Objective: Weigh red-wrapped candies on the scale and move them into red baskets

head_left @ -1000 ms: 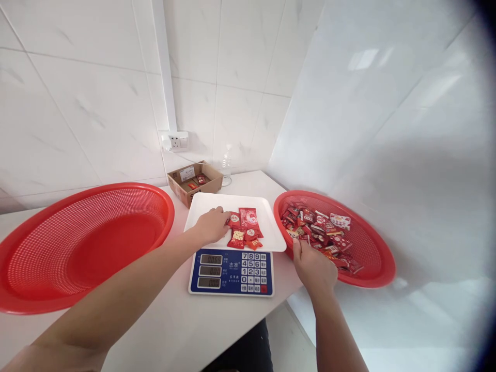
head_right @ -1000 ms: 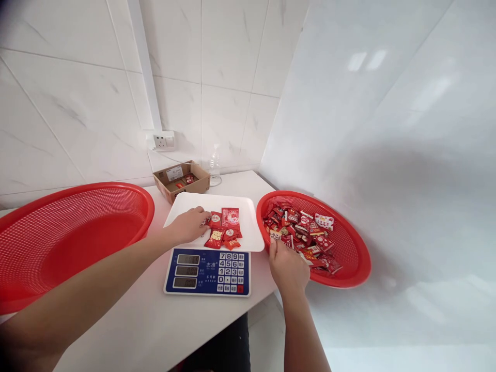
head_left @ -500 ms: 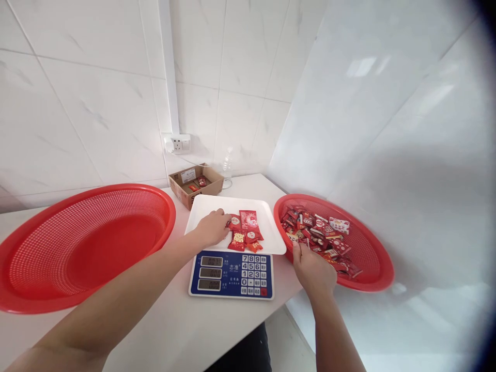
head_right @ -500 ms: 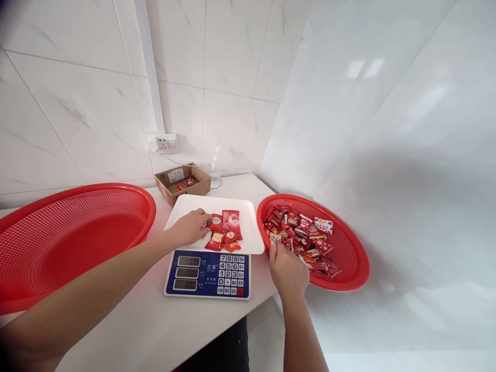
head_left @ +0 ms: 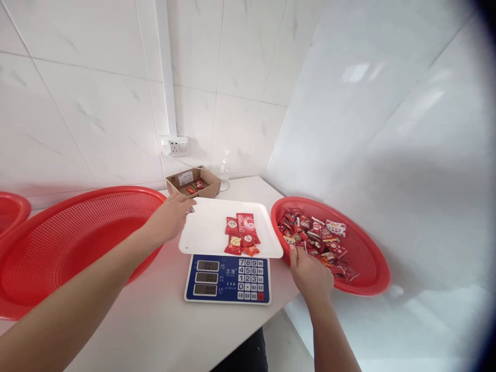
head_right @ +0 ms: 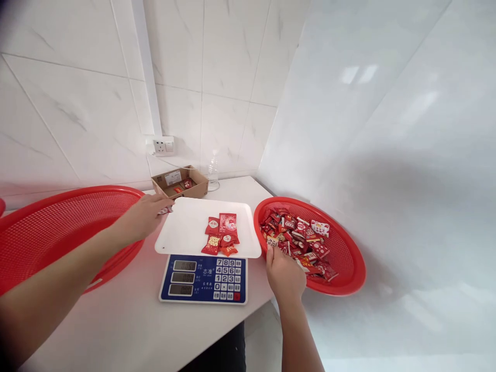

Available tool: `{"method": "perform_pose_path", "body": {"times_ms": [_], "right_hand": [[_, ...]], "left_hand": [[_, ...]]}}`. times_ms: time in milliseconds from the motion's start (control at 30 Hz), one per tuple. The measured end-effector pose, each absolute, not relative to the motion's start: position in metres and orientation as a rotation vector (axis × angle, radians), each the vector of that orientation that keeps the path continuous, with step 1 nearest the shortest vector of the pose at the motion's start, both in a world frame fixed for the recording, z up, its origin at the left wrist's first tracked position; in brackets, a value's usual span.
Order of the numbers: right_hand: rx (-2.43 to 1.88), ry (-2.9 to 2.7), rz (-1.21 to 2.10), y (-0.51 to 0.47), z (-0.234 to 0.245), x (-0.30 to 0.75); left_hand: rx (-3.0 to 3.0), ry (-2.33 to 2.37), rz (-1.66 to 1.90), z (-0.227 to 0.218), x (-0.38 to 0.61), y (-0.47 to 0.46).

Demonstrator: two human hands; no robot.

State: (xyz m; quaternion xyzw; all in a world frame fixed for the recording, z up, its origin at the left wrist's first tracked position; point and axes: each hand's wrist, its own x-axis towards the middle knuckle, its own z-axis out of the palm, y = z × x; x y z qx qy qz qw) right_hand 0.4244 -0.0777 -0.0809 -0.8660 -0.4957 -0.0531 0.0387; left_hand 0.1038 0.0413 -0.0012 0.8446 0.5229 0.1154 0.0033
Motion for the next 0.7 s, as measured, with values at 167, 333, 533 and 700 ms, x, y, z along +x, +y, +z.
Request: {"method": "perform_pose_path", "body": {"times_ms": [167,333,533,700], "right_hand": [[-2.644,-1.543,-0.179,-0.077,-0.081,0.425],[-2.648,-1.55,-0.167,-0.077,-0.081,0.426],[-2.63,-1.557,-0.153,-0.079,-0.077,0.423],[-2.599,-1.574,-0.161,-0.082,-0.076,0.422]], "left_hand": [[2.603,1.841,0.274,0.009,0.07,0.03],[2.678,1.437,0.159,0.0,0.114,0.021],[2.655,1.01,-0.002,-0.026,0.181,0.021],[2.626,1.03,-0.012,-0.036,0.198,0.039]]}}
